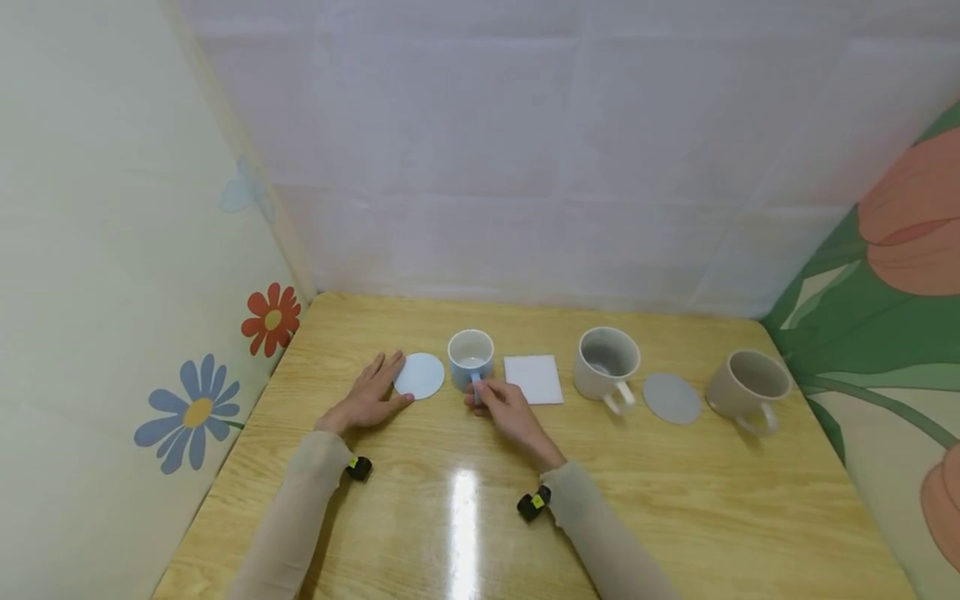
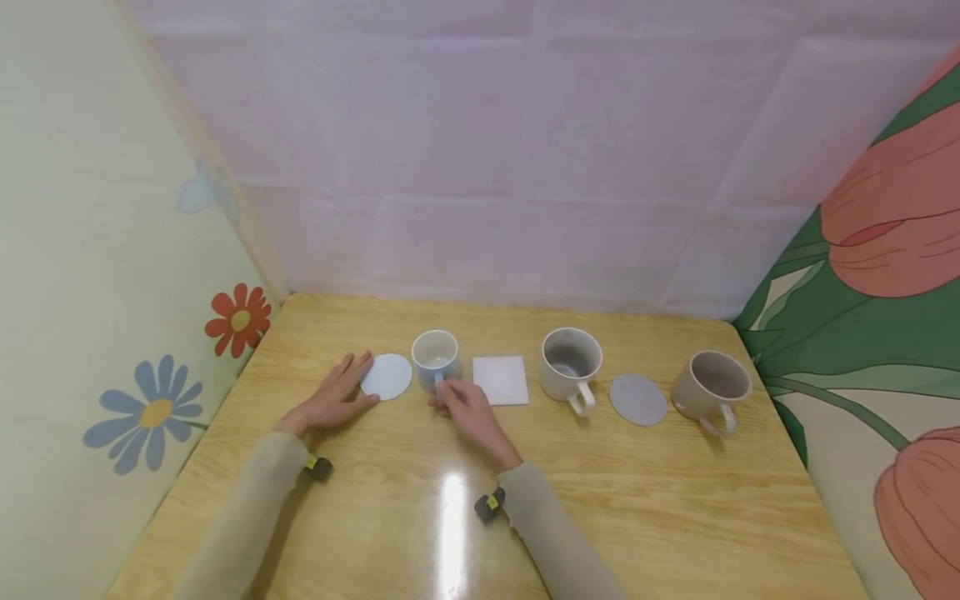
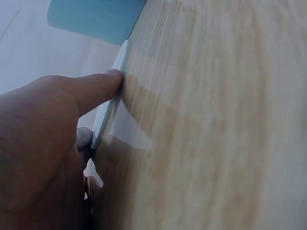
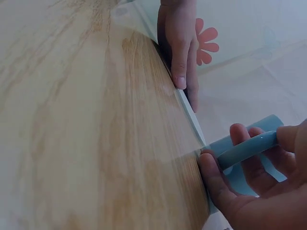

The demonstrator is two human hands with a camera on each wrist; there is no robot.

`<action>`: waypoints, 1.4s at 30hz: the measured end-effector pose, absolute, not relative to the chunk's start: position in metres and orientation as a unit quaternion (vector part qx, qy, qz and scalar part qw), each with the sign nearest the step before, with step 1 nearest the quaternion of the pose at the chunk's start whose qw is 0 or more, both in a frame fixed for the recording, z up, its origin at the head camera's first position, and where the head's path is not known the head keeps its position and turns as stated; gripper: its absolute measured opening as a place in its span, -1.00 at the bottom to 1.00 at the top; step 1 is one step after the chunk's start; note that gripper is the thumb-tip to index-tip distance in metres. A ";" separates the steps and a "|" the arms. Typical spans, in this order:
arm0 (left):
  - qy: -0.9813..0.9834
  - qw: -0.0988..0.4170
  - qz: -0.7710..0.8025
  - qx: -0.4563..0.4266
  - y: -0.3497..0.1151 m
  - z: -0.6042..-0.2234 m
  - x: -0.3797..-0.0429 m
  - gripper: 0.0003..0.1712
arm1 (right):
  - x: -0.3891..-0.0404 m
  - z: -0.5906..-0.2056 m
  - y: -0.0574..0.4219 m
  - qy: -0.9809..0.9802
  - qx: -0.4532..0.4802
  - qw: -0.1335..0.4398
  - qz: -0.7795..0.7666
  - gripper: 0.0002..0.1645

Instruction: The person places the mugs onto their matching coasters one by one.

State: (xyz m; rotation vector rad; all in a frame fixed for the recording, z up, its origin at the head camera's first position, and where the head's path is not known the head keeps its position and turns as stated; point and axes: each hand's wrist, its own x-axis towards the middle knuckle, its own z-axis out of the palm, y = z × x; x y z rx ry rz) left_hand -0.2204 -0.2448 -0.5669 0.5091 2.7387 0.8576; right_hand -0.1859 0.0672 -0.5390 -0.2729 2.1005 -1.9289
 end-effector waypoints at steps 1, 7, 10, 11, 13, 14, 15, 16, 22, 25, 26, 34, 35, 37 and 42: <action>0.933 0.113 0.294 0.174 -0.245 -0.567 -0.220 0.00 | -0.186 -0.540 0.067 0.727 -0.095 0.134 -0.667 -0.52; 0.930 0.114 0.303 0.172 -0.244 -0.567 -0.219 -0.01 | -0.187 -0.541 0.064 0.737 -0.092 0.107 -0.660 -0.60; 0.930 0.114 0.306 0.169 -0.244 -0.567 -0.218 -0.01 | -0.187 -0.541 0.064 0.741 -0.089 0.097 -0.658 -0.63; 0.930 0.115 0.308 0.168 -0.244 -0.567 -0.218 0.00 | -0.187 -0.541 0.064 0.741 -0.087 0.096 -0.659 -0.63; 0.929 0.115 0.310 0.167 -0.244 -0.566 -0.218 0.00 | -0.187 -0.542 0.064 0.740 -0.083 0.096 -0.660 -0.64; 0.929 0.116 0.311 0.166 -0.243 -0.566 -0.218 0.01 | -0.186 -0.542 0.065 0.740 -0.082 0.097 -0.661 -0.64; 0.928 0.116 0.314 0.166 -0.243 -0.566 -0.218 0.01 | -0.186 -0.542 0.065 0.740 -0.081 0.098 -0.661 -0.64; 0.927 0.117 0.316 0.166 -0.243 -0.566 -0.218 0.01 | -0.186 -0.542 0.066 0.740 -0.080 0.098 -0.661 -0.64; 0.925 0.110 0.322 0.168 -0.244 -0.568 -0.221 0.02 | -0.188 -0.537 0.066 0.750 -0.103 0.076 -0.649 -0.64; 0.928 0.103 0.312 0.174 -0.246 -0.571 -0.222 0.02 | -0.188 -0.535 0.064 0.752 -0.119 0.062 -0.646 -0.65; 0.929 0.102 0.310 0.175 -0.247 -0.572 -0.222 0.02 | -0.188 -0.533 0.063 0.751 -0.123 0.061 -0.646 -0.65; 0.930 0.098 0.309 0.173 -0.249 -0.569 -0.218 0.01 | -0.187 -0.524 0.056 0.749 -0.126 0.065 -0.648 -0.64; 0.930 0.097 0.310 0.173 -0.248 -0.568 -0.218 0.01 | -0.187 -0.524 0.056 0.747 -0.126 0.068 -0.649 -0.64; 0.929 0.097 0.313 0.173 -0.247 -0.567 -0.218 0.01 | -0.187 -0.522 0.056 0.745 -0.124 0.073 -0.651 -0.65; 0.930 0.101 0.310 0.171 -0.246 -0.569 -0.219 0.01 | -0.187 -0.521 0.055 0.736 -0.129 0.088 -0.659 -0.64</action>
